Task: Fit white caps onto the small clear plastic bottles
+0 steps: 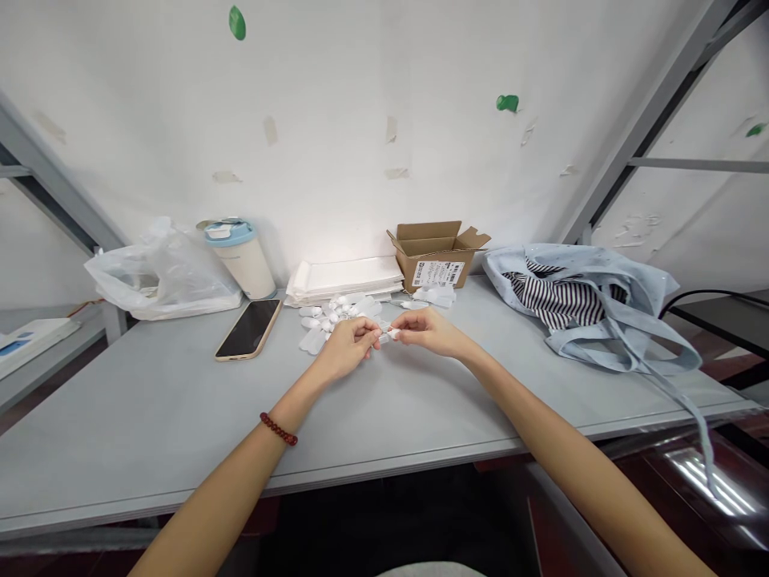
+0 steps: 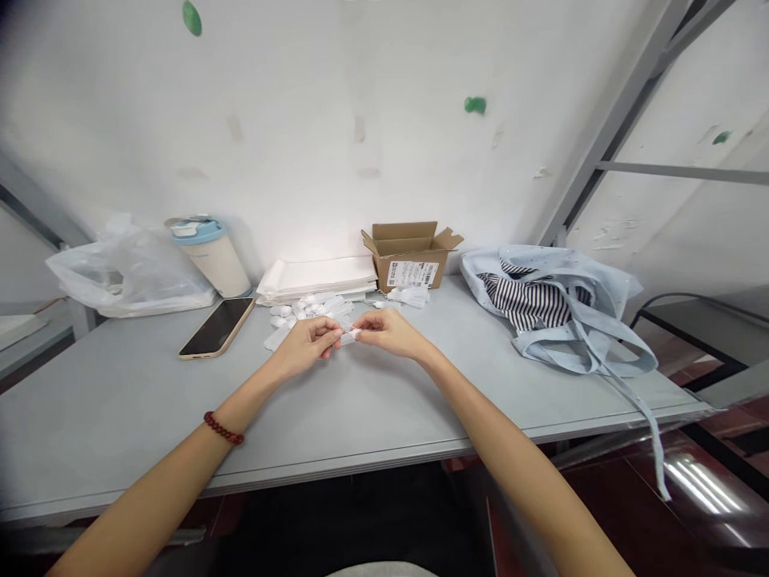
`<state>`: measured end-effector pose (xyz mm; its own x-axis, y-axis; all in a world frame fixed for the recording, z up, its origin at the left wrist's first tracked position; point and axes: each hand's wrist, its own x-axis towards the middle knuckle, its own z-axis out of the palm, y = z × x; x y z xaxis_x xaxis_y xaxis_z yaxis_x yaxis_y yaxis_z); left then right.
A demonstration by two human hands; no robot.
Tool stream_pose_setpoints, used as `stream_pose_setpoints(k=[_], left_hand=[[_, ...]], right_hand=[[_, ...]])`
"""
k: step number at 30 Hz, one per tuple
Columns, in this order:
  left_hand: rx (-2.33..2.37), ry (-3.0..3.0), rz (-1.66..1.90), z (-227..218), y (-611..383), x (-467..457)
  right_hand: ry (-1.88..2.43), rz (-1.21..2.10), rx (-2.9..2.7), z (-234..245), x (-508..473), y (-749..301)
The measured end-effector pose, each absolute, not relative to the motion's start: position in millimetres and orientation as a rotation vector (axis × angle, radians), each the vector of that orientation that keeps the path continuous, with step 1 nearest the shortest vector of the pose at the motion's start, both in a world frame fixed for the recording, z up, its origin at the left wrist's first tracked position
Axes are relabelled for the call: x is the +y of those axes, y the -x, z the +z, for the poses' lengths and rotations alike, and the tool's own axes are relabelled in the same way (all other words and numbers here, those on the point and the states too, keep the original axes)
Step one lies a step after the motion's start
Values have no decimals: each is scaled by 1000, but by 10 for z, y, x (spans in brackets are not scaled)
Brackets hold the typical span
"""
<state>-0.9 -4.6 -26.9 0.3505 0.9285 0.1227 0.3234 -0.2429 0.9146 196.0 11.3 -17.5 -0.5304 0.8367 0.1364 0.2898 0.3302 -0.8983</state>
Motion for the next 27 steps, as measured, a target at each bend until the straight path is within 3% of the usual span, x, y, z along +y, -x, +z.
stream_pose_setpoints(k=[16, 27], left_hand=[[1059, -1718, 988, -245, -21, -49], [1029, -1568, 1062, -225, 37, 12]], right_hand=[[937, 1298, -1895, -144, 75, -1919], [950, 1137, -1863, -77, 55, -1958]])
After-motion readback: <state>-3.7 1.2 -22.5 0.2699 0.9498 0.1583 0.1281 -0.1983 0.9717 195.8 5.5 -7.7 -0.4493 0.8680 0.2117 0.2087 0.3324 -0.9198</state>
